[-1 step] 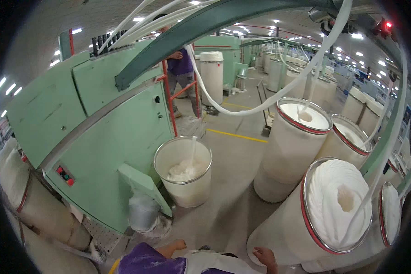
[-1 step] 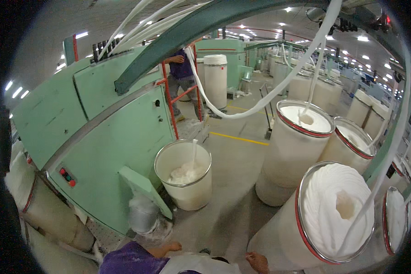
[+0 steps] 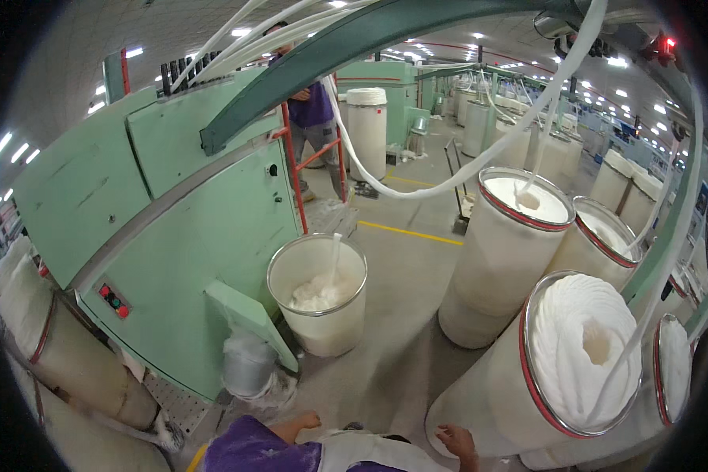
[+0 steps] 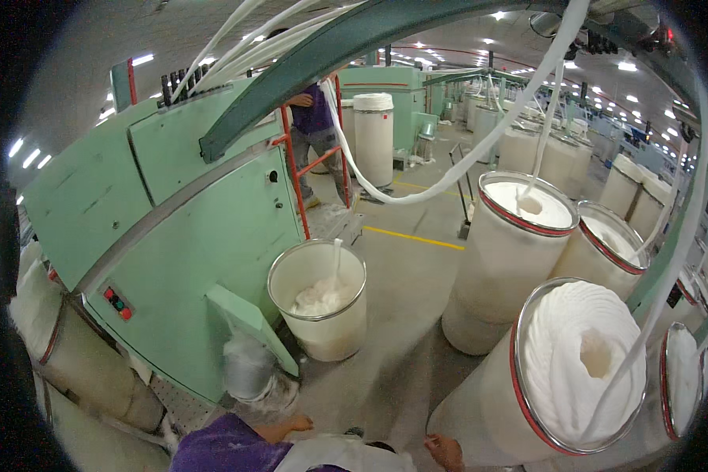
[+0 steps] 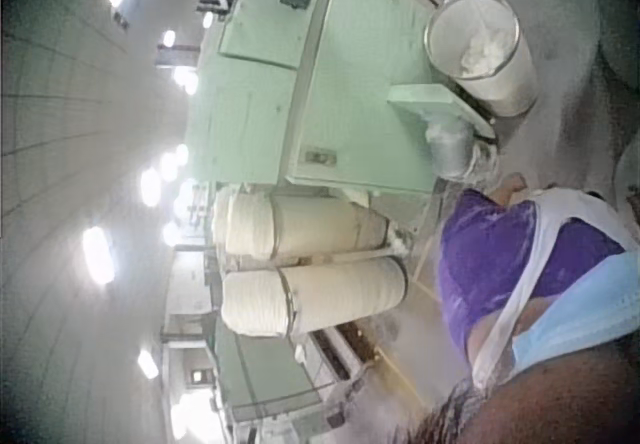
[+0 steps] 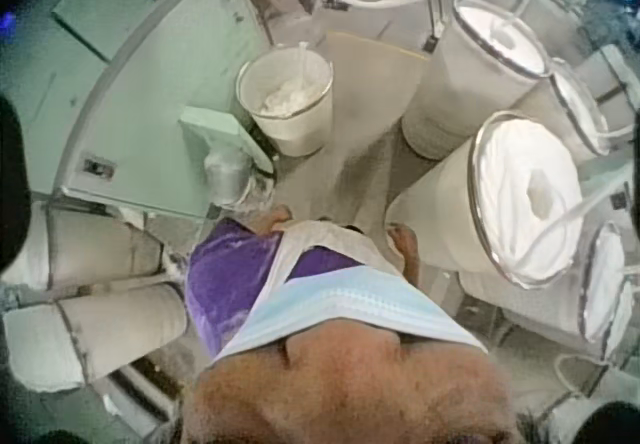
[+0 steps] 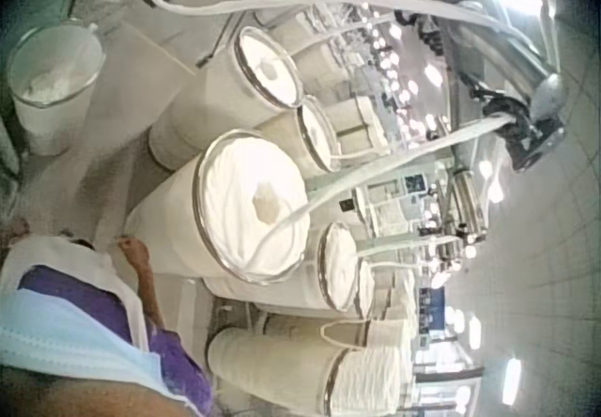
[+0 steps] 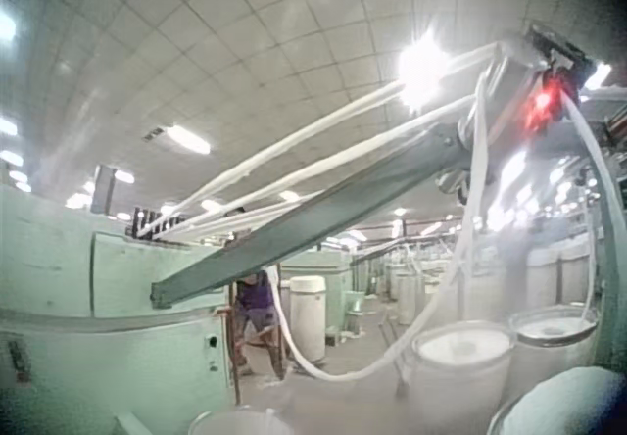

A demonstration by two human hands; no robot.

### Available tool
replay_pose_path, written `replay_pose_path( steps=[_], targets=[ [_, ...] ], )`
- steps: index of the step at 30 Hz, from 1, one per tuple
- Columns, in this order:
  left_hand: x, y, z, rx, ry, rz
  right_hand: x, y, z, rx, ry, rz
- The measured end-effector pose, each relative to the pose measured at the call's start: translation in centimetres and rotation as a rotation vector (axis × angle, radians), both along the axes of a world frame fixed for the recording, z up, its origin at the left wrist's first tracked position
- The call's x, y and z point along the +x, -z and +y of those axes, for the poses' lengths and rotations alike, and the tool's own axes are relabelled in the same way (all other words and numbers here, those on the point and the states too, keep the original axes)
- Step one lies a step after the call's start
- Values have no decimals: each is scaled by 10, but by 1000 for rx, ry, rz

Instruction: The person pulls white textile roving from large cylindrical containers, inspects it, and uses a wooden stick to guide or tie strands. They move between containers, occasionally picking up loose roving from the floor and placing it into a bin.

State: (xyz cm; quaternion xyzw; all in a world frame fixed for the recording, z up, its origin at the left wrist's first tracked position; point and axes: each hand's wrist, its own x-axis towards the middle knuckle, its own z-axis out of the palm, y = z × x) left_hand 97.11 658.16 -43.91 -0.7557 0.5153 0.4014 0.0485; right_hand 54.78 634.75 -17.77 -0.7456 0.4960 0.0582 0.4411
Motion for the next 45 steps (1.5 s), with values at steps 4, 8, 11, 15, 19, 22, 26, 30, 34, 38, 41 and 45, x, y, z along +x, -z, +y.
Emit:
replay_pose_path(
  steps=[4,8,11,15,19,22,26,30,34,38,41,45],
  targets=[
    [13,5,4,56,-64,13,-1,16,0,-115,-37,-53],
    [19,-7,-5,-75,-157,24,14,20,-12,-132,-91,11],
    [28,-46,-17,-294,-259,79,59,-17,-39,-222,-133,-199],
    [64,-131,-68,-276,-270,116,158,-129,-105,-485,-99,-577],
    [96,-230,-113,-392,-456,288,319,-227,-141,-1059,-513,-915],
    [120,-291,-124,-546,-443,224,450,-274,-196,-1220,-333,-769],
    [141,-323,-97,-590,-443,150,595,-292,-276,-991,-175,-553],
    [156,-310,-47,-521,-577,94,705,-312,-312,-985,-49,-724],
    [154,-297,-8,-446,-744,113,791,-373,-313,-898,-6,-915],
    [154,-303,-2,-604,-860,39,876,-412,-281,-531,81,-1141],
    [168,-313,-18,-606,-1018,25,889,-405,-253,-335,-313,-1157],
    [195,-340,-38,-641,-1094,-50,864,-389,-216,221,-344,-1274]
  ],
)
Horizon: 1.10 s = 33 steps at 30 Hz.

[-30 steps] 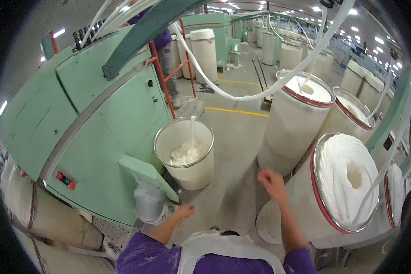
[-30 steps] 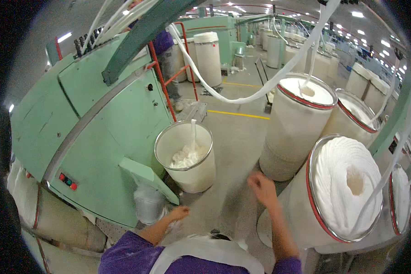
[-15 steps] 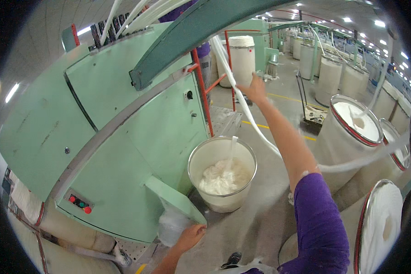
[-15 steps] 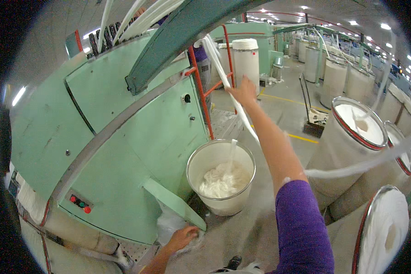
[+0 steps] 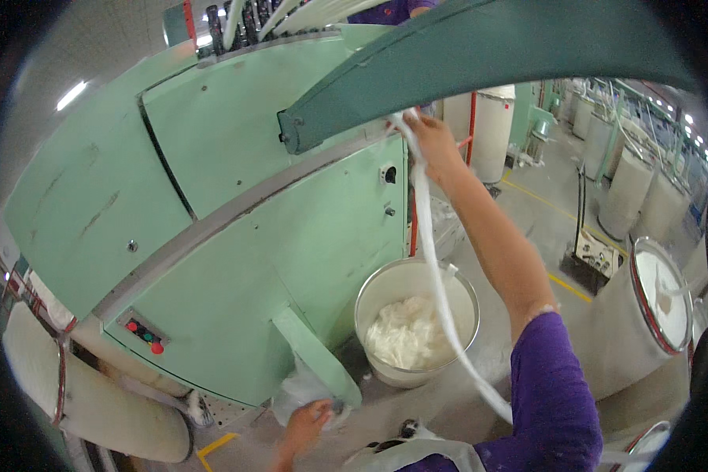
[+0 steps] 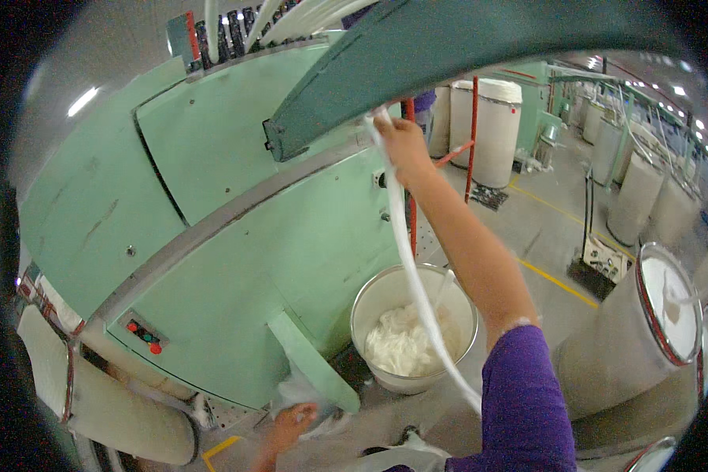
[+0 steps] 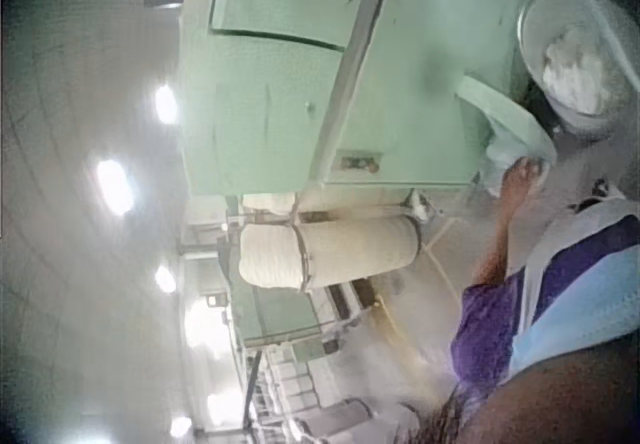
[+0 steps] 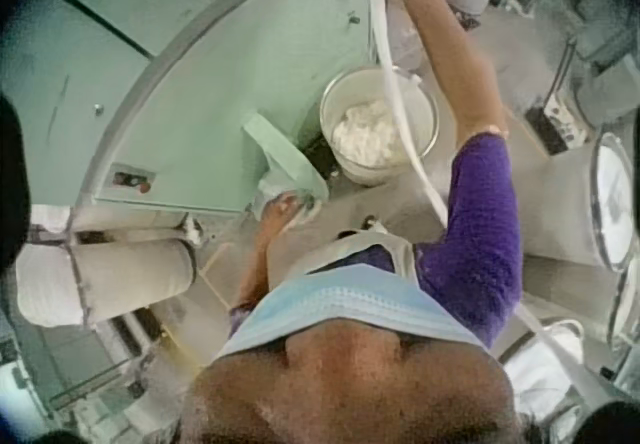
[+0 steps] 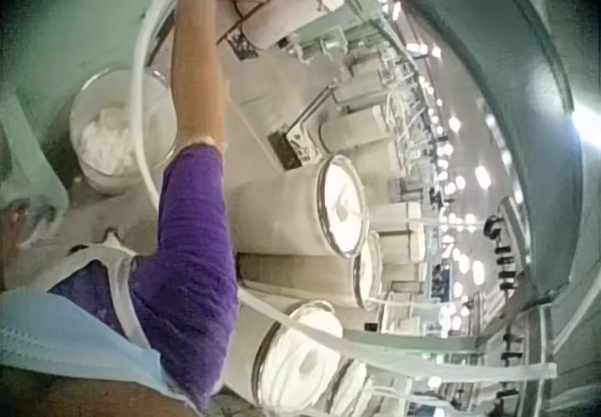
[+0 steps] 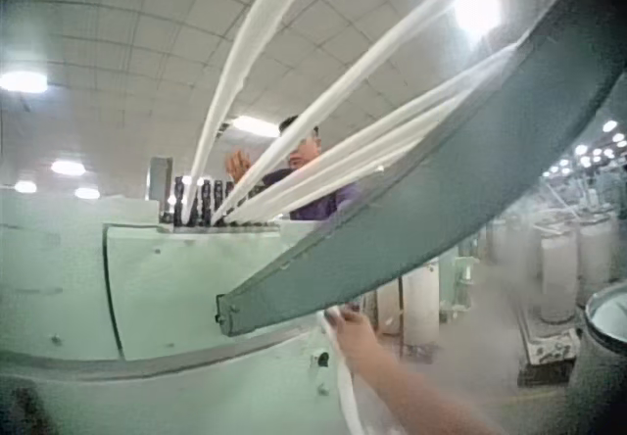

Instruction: The person pulls white textile roving from large cylindrical containers, inspects it, and uses a wooden stick to guide or tie strands. They move between containers, occasionally picking up loose roving from the floor and placing it into a bin.

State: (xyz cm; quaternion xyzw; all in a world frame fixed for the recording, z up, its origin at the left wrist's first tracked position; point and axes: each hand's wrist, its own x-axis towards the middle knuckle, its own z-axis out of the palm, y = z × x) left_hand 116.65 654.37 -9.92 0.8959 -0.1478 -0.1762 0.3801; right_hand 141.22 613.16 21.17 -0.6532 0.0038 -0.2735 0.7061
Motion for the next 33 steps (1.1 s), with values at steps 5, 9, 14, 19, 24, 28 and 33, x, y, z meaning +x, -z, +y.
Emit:
replay_pose_path(
  steps=[5,9,14,19,24,28,33],
  targets=[
    [78,-81,-39,-197,107,-451,-62,22,29,-1051,19,-95],
    [135,-177,-92,-480,81,-504,-100,22,74,-1277,-276,-216],
    [207,-314,-123,-508,320,-314,-114,-65,112,-1284,-98,-284],
    [260,-415,-124,-1054,567,82,-102,-157,128,-1409,311,-327],
    [338,-484,-136,-1326,402,207,-98,-198,144,-1508,582,-246],
    [387,-545,-156,-1593,356,-15,-126,-217,152,-1703,676,-65],
    [420,-603,-189,-1847,458,-151,-175,-223,166,-1831,773,155]
  ],
)
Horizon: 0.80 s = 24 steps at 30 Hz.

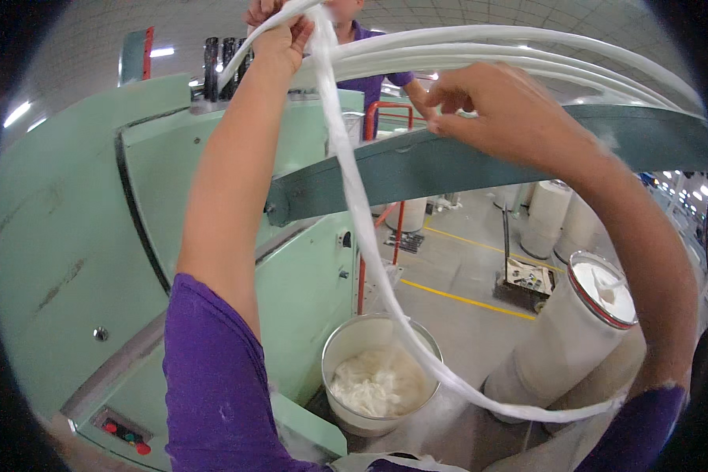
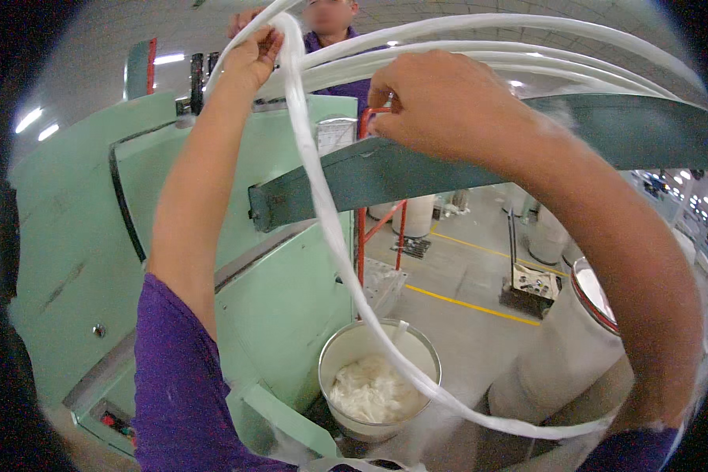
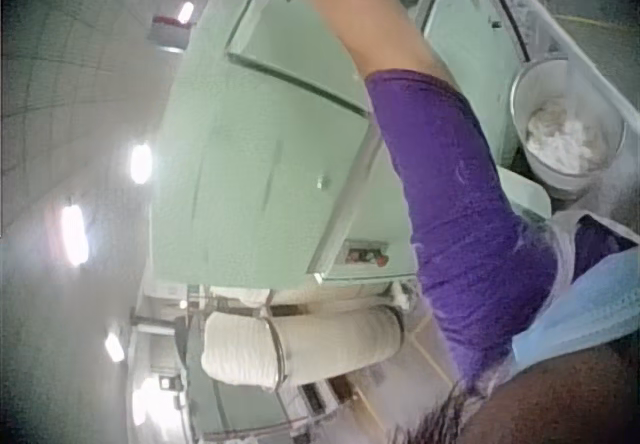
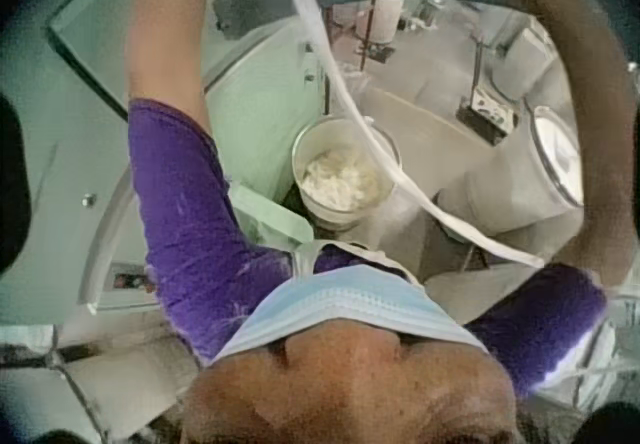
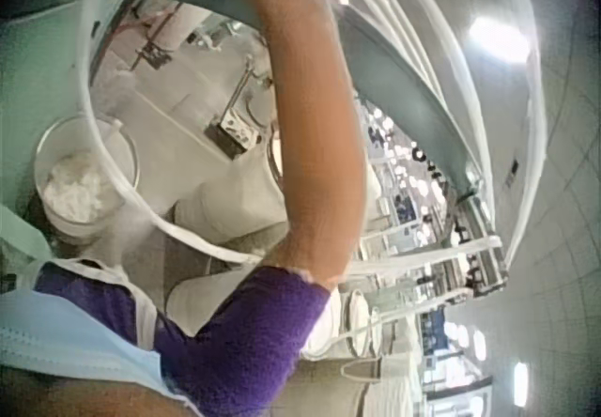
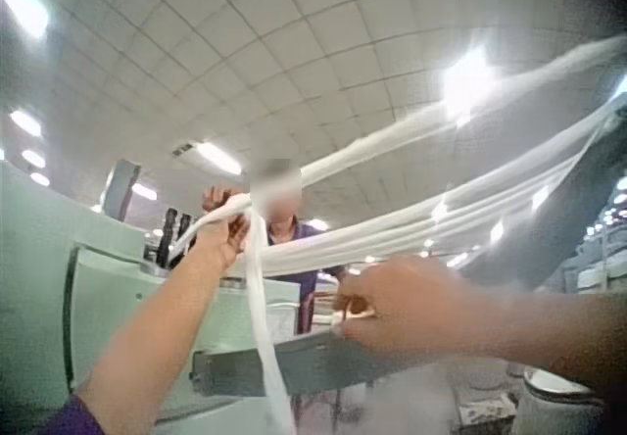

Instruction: The person pulls white textile roving from large cylindrical containers, inspects it, and uses a wooden stick to guide or tie strands. They move between containers, occasionally picking up loose roving from the floor and placing it into a bin.

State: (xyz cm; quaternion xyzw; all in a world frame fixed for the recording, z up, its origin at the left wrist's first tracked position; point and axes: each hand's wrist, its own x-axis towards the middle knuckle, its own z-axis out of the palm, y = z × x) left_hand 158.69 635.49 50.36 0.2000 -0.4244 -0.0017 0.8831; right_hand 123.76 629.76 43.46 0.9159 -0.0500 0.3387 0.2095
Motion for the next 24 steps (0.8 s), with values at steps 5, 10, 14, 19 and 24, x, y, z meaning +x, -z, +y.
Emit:
replay_pose_path(
  steps=[5,10,14,19,24],
  targets=[
    [18,-14,-22,-83,208,-127,-67,13,16,-6,97,102],
    [11,-21,-24,-293,473,-398,-138,28,34,56,217,135],
    [-9,4,-24,-230,-89,-71,-187,42,44,177,361,173],
    [-80,149,-1,147,-834,-296,-265,83,74,394,382,346],
    [-194,391,53,350,-859,-235,-360,138,94,711,-41,463]
  ],
)
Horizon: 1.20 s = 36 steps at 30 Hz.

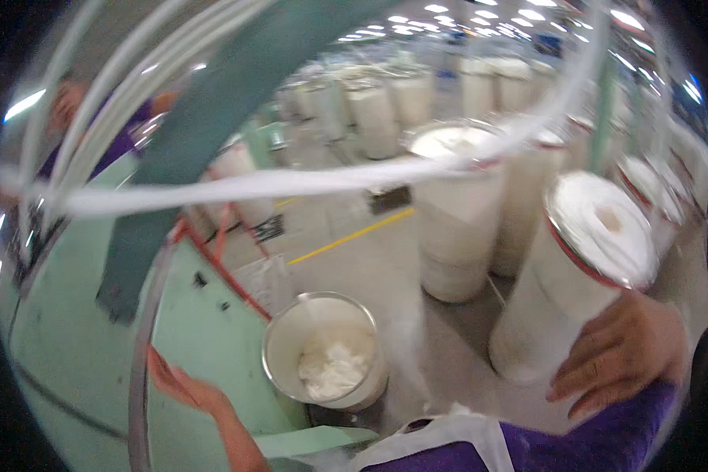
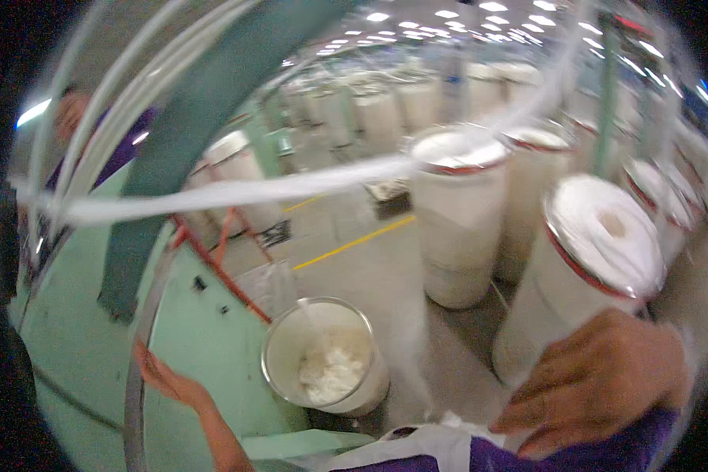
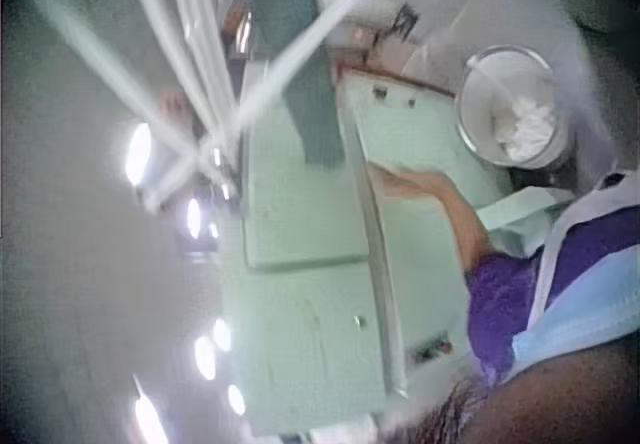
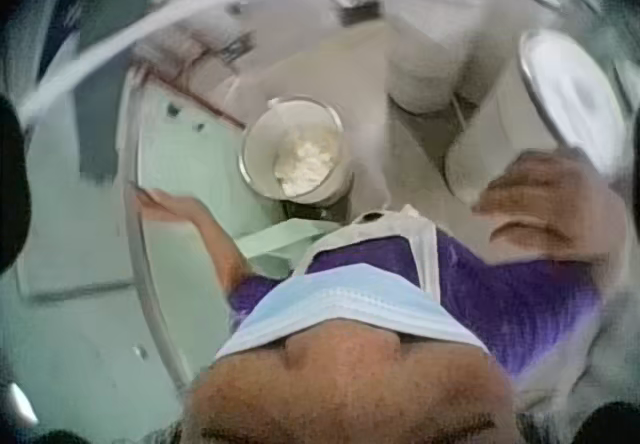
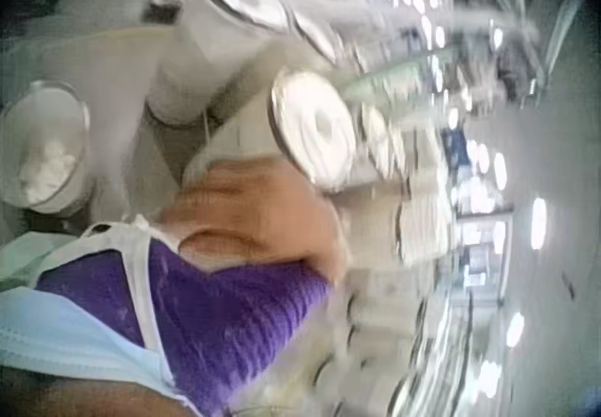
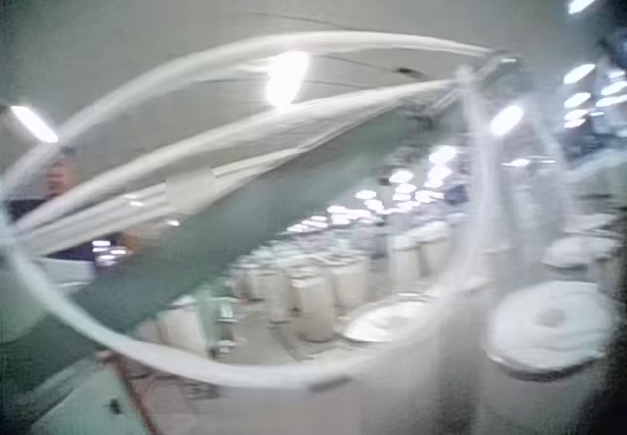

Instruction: The person pulls white textile roving from large cylindrical containers, inspects it, and uses a wooden stick to guide or tie strands. They move between containers, occasionally picking up loose roving from the floor and placing it into a bin.

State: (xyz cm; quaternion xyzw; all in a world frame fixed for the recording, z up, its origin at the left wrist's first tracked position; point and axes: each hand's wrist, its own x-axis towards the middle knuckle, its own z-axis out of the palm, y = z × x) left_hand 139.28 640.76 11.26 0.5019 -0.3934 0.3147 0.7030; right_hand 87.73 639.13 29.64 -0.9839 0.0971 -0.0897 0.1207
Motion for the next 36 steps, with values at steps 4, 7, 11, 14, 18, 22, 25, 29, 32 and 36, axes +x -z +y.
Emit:
replay_pose_path(
  steps=[4,7,11,14,18,22,25,29,32,36],
  targets=[
    [-96,177,10,464,301,452,-86,49,14,242,247,-66],
    [-191,265,17,1262,796,545,-157,92,37,386,328,-142],
    [-329,299,25,1865,1260,-164,-269,141,91,559,528,-162],
    [-448,303,17,2119,1195,-615,-353,181,129,644,727,-273],
    [-592,298,7,1962,1288,-1021,-426,244,157,667,1124,-267],
    [-715,291,2,1907,1449,-1111,-500,281,184,668,1324,-151],
    [-804,302,-16,1934,1485,-1339,-554,294,195,638,1394,-282],
    [-932,321,-42,1622,1675,-1406,-638,300,193,645,1511,-305],
    [-1049,318,-65,1463,1799,-1333,-702,298,185,713,1668,-366],
    [-1209,280,-97,1318,1794,-1269,-781,282,180,708,1860,-389]
  ],
)
